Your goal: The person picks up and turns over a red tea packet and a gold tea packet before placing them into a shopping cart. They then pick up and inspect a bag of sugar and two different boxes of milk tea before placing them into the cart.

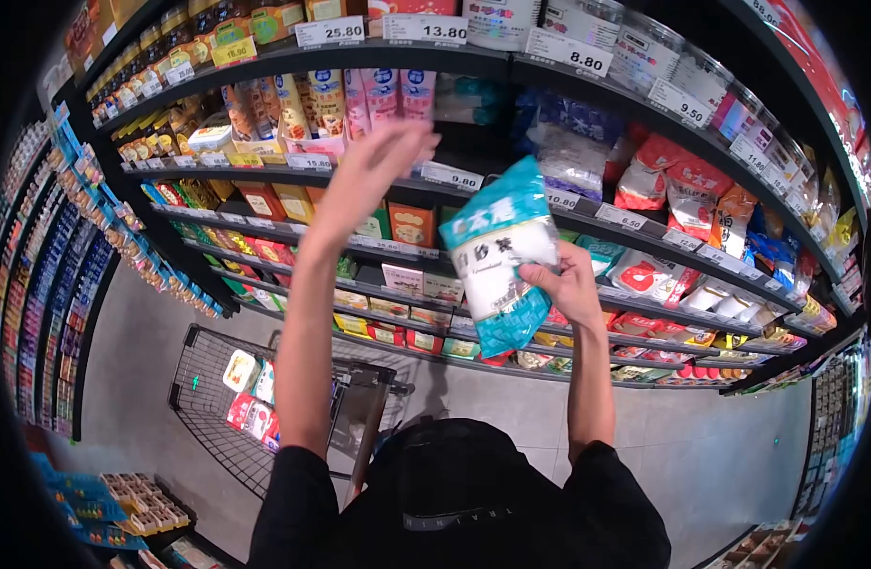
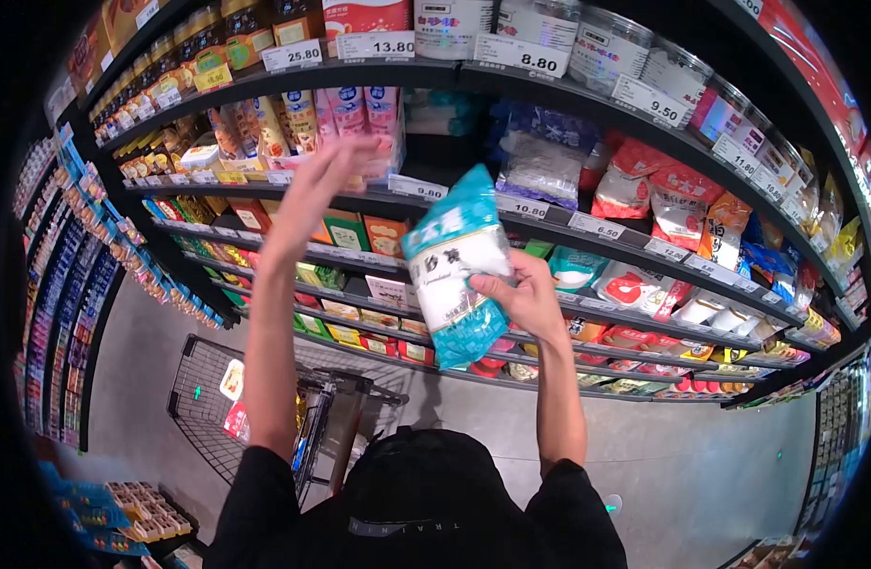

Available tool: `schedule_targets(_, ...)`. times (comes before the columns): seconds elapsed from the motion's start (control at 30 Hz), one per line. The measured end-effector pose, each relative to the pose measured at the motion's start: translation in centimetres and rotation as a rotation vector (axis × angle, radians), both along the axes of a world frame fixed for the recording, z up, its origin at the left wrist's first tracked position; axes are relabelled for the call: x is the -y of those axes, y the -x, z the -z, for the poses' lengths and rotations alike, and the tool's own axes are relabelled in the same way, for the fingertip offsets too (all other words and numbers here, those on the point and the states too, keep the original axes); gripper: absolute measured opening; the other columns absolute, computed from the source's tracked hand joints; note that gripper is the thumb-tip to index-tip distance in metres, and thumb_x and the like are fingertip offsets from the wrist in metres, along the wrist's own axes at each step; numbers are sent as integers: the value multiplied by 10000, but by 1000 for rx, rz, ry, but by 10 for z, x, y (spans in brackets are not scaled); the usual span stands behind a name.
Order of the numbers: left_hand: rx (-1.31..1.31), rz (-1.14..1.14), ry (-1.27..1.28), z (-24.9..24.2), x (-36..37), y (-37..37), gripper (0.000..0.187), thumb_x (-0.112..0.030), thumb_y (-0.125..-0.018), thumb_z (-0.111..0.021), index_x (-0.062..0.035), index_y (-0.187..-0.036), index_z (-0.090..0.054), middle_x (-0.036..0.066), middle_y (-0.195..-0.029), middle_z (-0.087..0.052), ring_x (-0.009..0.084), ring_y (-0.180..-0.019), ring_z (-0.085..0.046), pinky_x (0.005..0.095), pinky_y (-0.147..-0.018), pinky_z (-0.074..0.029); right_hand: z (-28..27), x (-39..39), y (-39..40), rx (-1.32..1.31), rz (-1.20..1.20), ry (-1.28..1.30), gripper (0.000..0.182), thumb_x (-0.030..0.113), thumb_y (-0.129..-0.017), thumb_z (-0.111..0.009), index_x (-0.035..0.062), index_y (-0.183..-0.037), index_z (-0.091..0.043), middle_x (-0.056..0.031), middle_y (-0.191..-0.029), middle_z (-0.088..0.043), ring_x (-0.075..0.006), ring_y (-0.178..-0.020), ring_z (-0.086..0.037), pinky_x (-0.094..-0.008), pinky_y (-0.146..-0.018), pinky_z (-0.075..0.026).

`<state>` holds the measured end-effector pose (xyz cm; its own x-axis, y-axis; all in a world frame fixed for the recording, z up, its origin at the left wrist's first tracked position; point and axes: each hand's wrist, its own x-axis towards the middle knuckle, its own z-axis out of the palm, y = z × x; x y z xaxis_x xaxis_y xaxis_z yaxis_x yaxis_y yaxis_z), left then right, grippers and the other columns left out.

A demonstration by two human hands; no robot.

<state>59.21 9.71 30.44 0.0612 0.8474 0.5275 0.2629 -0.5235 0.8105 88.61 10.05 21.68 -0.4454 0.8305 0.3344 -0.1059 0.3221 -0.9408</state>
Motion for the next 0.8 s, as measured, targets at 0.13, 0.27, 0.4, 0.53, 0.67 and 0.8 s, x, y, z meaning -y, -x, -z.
schedule_targets(0.13,377,100,517,102,21,-37,699,-611,-970,-425,-6,-1302,-537,135,-1180,-660,210,-1076,-641,298,-871,-504,-1,-5,0,-183,49,24,292,95,-831,-768,-27,-1077,-668,-53,-987,-702,-103,-883,-618,-263,-789,-501)
schedule_targets(0.27,839,441,656,99,39,-92,670,-572,-997,-389,-10,-1354,-467,133,-1288,-593,231,-1162,-592,359,-959,-480,5,-8,3,-235,12,21,342,122,-833,-773,-27,-1117,-652,-66,-1041,-697,-115,-932,-623,-275,-832,-499)
schedule_targets(0.4,981,404,535,96,27,-92,552,-451,-1012,-466,-19,-1354,-455,123,-1323,-566,221,-1215,-557,388,-1042,-432,4,-3,5,-131,-9,18,348,137,-858,-755,-26,-1142,-636,-68,-1084,-684,-117,-958,-618,-277,-857,-493)
schedule_targets(0.53,861,301,317,86,24,-85,414,-305,-1018,-514,-52,-1343,-470,85,-1286,-586,165,-1145,-585,333,-990,-461,-9,-1,0,8,-24,-14,388,133,-884,-725,-20,-1213,-586,-67,-1132,-664,-112,-982,-609,-269,-870,-486)
schedule_targets(0.67,722,293,147,75,24,-81,366,-180,-985,-591,-26,-1300,-486,68,-1217,-615,113,-1105,-580,283,-949,-457,-19,-10,2,-112,-20,2,416,138,-915,-690,-5,-1271,-529,-60,-1126,-660,-93,-994,-602,-257,-867,-486)
schedule_targets(0.8,531,273,60,64,24,-73,335,-152,-971,-613,-6,-1258,-522,75,-1195,-626,111,-1079,-580,284,-939,-457,-29,-13,6,-117,44,36,335,128,-931,-671,-5,-1216,-554,-69,-1072,-681,-81,-926,-629,-230,-785,-513)
